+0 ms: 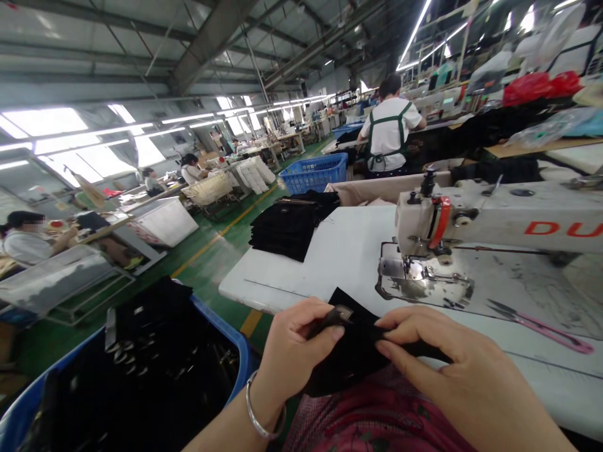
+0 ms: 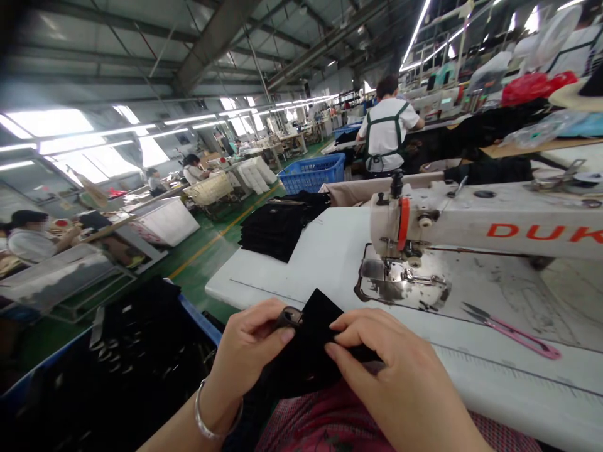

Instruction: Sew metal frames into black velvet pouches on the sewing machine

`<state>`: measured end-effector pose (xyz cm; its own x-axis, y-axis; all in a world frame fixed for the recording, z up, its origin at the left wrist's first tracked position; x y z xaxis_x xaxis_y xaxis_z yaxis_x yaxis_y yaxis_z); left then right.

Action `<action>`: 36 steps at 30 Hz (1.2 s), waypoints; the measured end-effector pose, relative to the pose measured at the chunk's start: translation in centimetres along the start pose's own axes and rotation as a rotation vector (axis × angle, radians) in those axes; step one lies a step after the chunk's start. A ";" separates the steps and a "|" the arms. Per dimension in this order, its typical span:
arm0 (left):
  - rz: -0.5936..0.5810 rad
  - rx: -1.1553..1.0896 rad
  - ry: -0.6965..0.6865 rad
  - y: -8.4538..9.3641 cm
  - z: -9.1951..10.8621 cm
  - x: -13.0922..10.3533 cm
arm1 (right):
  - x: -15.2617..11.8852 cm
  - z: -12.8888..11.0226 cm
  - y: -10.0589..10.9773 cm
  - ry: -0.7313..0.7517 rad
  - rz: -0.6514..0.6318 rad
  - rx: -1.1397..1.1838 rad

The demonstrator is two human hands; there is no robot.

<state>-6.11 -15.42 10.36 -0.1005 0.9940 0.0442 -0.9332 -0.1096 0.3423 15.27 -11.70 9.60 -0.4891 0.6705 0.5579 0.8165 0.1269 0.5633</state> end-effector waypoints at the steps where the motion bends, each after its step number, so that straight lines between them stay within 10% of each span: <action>1: 0.000 0.004 -0.001 0.0 0.0 0.0 | 0.0 0.0 0.0 0.010 -0.003 -0.006; 14: -0.054 -0.023 0.083 -0.3 0.0 0.4 | -0.1 0.6 -0.8 -0.228 -0.155 0.058; 22: -0.525 0.354 0.187 1.0 2.8 6.1 | -1.0 0.0 -2.0 -0.006 -0.248 0.381; 30: -0.412 0.827 -0.086 -6.9 -4.3 17.0 | -1.8 11.0 -5.2 0.194 -0.273 -0.265; 36: -0.141 0.881 -0.229 -13.1 -5.8 23.7 | 2.0 16.7 -2.0 0.239 -0.304 -0.462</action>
<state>1.70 9.59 1.53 0.1524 0.9832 0.1006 -0.3219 -0.0468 0.9456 17.79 1.62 -0.57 -0.7790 0.4643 0.4213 0.4372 -0.0794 0.8959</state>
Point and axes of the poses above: each hand's wrist, its own x-axis towards the middle knuckle, its own y-axis out of the back of the hand, z = x × y, the point moved 1 cm from there along x, towards the middle knuckle, and after that the axes turned 12 degrees about y, right-handed, at the moved point
